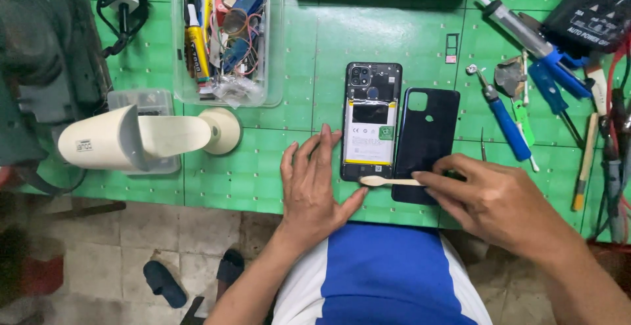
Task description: Disassembling and cleaning a smartphone on a repair workbench
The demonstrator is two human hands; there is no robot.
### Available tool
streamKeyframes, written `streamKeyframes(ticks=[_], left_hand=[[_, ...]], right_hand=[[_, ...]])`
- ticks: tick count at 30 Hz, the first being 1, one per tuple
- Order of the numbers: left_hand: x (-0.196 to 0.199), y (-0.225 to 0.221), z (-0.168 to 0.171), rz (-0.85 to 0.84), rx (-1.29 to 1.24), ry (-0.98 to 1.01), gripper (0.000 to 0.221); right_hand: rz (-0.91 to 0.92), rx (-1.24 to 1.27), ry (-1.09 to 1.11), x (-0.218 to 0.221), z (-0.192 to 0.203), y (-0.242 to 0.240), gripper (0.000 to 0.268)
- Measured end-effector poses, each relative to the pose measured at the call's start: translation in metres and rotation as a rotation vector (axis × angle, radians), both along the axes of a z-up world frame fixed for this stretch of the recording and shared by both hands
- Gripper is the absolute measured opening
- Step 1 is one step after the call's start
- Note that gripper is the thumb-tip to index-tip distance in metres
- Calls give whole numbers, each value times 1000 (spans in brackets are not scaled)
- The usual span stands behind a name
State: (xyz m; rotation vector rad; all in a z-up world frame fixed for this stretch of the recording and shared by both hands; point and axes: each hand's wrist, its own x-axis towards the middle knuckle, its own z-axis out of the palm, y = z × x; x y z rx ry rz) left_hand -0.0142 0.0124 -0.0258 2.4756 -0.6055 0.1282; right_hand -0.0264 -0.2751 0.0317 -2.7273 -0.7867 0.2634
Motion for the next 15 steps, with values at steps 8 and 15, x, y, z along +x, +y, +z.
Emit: streamKeyframes(ticks=[8,15], left_hand=[[1,-12,-1,62,102,-89,114],[2,-10,0,53,83,-72,112]], right_hand=[[-105,-82,56,11,-5,-30,38],[-202,-6,273,33,0,-30,33]])
